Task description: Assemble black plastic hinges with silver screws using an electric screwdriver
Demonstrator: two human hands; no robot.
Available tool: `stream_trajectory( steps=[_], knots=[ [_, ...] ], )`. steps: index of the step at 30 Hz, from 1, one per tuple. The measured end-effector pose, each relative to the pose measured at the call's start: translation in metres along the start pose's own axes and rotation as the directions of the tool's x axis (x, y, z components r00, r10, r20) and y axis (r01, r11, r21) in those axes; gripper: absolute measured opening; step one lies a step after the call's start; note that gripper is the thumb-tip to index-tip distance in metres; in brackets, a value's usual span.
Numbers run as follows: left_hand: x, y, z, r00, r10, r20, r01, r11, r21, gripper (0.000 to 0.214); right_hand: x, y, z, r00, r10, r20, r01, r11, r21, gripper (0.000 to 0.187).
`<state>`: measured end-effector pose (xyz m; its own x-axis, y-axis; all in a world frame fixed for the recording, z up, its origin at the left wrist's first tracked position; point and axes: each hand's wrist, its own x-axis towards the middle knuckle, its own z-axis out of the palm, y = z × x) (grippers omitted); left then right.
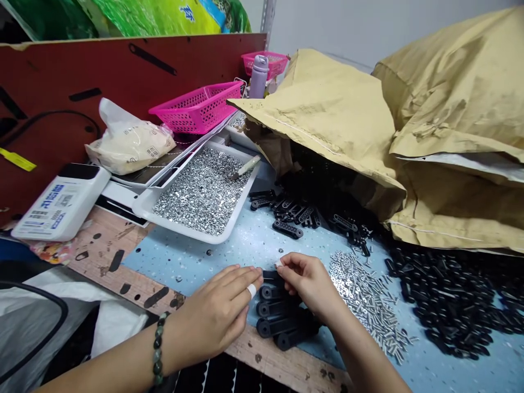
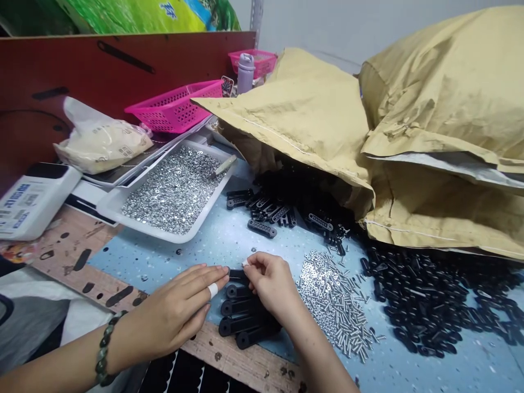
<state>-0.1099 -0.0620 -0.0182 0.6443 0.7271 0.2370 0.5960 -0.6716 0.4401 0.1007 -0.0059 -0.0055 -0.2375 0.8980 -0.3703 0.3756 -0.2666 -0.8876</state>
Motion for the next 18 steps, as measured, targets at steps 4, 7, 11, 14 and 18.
stream_trajectory(
  steps=[4,7,11,14,18],
  knots=[
    [-0.0007,-0.0007,0.0001,1.0,0.0,0.016,0.0,1.0,-0.008,0.048,0.0003,0.0013,-0.0017,0.999,0.026,0.027,-0.027,0.998,0.059,0.019],
    [-0.0009,-0.0013,-0.0001,0.999,0.001,0.04,-0.001,1.0,-0.006,0.048,0.001,0.0021,-0.0022,0.998,0.042,0.045,-0.045,0.995,0.089,0.021],
    [-0.001,-0.0017,-0.0007,0.999,-0.003,0.039,0.003,1.0,-0.011,0.049,0.0016,0.002,-0.0005,0.999,0.018,0.029,-0.019,0.998,0.053,0.019],
    [0.0006,-0.0006,-0.0011,1.0,-0.001,0.013,0.001,1.0,-0.023,0.048,0.0008,0.0013,0.0007,1.0,-0.004,0.011,0.005,1.0,-0.022,0.016],
    [0.0067,0.0033,0.0001,0.999,-0.032,-0.013,0.031,0.999,-0.033,0.044,-0.0019,-0.0008,0.003,0.998,-0.06,-0.013,0.056,0.975,-0.213,0.01]
  ],
)
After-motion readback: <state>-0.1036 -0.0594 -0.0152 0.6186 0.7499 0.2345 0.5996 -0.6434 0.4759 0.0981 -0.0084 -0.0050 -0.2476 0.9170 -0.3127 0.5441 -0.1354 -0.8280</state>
